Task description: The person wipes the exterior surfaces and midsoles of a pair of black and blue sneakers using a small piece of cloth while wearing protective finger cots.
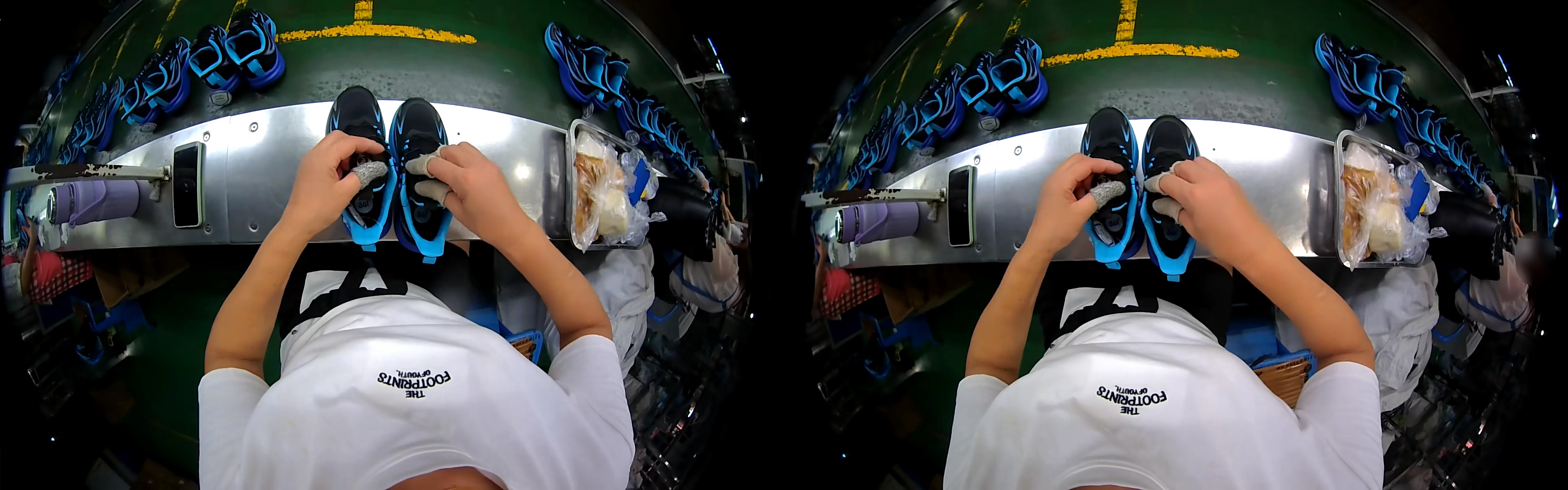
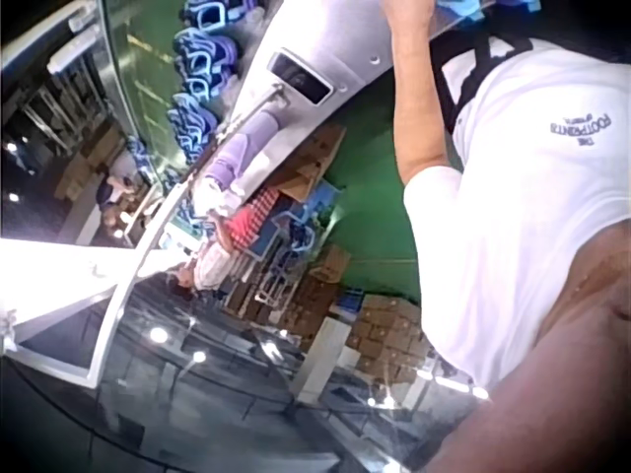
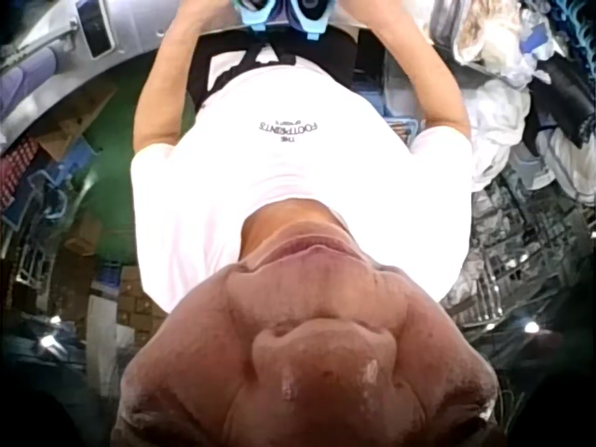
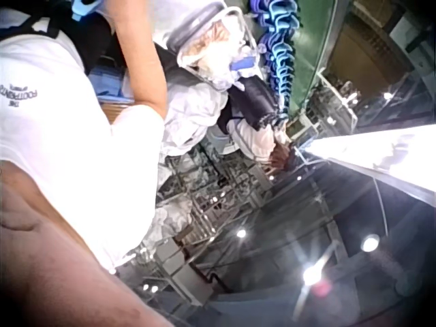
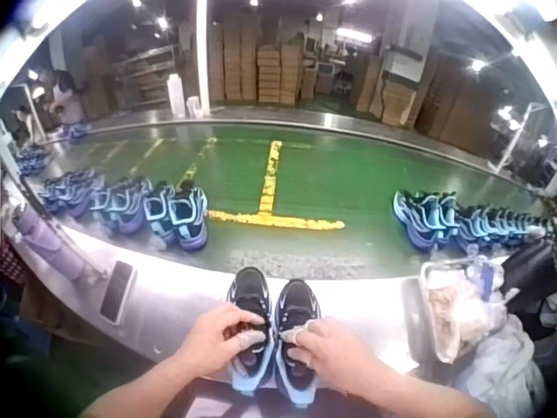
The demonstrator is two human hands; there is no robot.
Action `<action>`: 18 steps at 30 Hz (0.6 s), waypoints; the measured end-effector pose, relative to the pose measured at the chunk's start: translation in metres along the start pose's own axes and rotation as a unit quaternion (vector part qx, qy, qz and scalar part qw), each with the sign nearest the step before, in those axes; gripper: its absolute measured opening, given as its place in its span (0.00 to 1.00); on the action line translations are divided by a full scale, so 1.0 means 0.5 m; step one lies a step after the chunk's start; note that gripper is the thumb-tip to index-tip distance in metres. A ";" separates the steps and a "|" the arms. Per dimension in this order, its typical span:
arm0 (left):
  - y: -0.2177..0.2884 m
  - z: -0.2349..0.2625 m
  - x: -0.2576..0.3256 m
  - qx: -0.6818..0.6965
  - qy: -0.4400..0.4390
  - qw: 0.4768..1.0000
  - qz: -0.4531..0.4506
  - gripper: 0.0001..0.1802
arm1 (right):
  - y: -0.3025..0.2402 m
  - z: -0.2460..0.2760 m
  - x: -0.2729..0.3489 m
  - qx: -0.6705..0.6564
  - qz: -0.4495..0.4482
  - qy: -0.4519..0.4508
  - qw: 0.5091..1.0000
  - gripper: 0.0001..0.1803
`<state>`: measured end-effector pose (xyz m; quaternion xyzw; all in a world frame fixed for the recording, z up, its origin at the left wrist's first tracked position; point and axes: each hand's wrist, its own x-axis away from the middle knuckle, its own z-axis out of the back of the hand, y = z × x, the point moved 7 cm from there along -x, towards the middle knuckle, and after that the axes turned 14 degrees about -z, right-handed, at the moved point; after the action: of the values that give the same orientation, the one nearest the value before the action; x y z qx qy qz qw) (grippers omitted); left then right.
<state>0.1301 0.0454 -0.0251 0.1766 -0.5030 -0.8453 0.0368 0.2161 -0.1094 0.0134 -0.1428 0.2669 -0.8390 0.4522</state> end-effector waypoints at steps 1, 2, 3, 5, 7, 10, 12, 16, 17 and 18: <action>0.000 -0.001 0.001 0.024 -0.008 1.000 0.012 0.14 | 0.000 0.002 0.002 0.011 0.000 0.021 1.000 0.15; 0.002 -0.001 -0.002 0.024 -0.008 1.000 0.012 0.14 | -0.003 0.011 -0.001 0.011 0.000 0.020 1.000 0.15; 0.005 -0.001 -0.001 0.009 -0.004 1.000 0.013 0.14 | -0.009 0.021 -0.006 -0.037 -0.013 -0.010 0.999 0.15; 0.006 0.004 -0.002 -0.007 0.000 1.000 0.015 0.14 | -0.001 0.022 -0.010 -0.085 -0.026 -0.041 0.995 0.15; 0.014 -0.009 -0.017 0.002 -0.081 0.996 -0.024 0.15 | 0.013 0.013 -0.007 -0.040 -0.010 -0.053 0.998 0.18; 0.017 -0.012 -0.025 -0.025 -0.120 0.992 -0.010 0.17 | -0.007 0.002 0.010 -0.017 -0.028 -0.019 0.999 0.19; 0.030 -0.015 -0.015 -0.053 -0.067 0.996 -0.010 0.18 | -0.003 0.006 0.021 -0.035 -0.040 0.006 0.999 0.19; 0.032 -0.011 -0.001 -0.100 0.006 0.995 -0.014 0.22 | 0.022 0.004 0.017 -0.101 -0.045 0.015 0.994 0.21; 0.031 -0.008 -0.003 -0.101 0.005 0.995 -0.014 0.22 | 0.000 0.019 0.010 -0.073 0.024 0.016 0.997 0.19; 0.025 -0.009 -0.010 -0.041 -0.026 0.999 -0.013 0.23 | -0.022 0.027 0.006 -0.044 0.094 0.017 0.994 0.18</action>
<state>0.1349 0.0366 -0.0148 0.1590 -0.4663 -0.8700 0.0198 0.2134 -0.1110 0.0306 -0.1227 0.3239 -0.7824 0.5176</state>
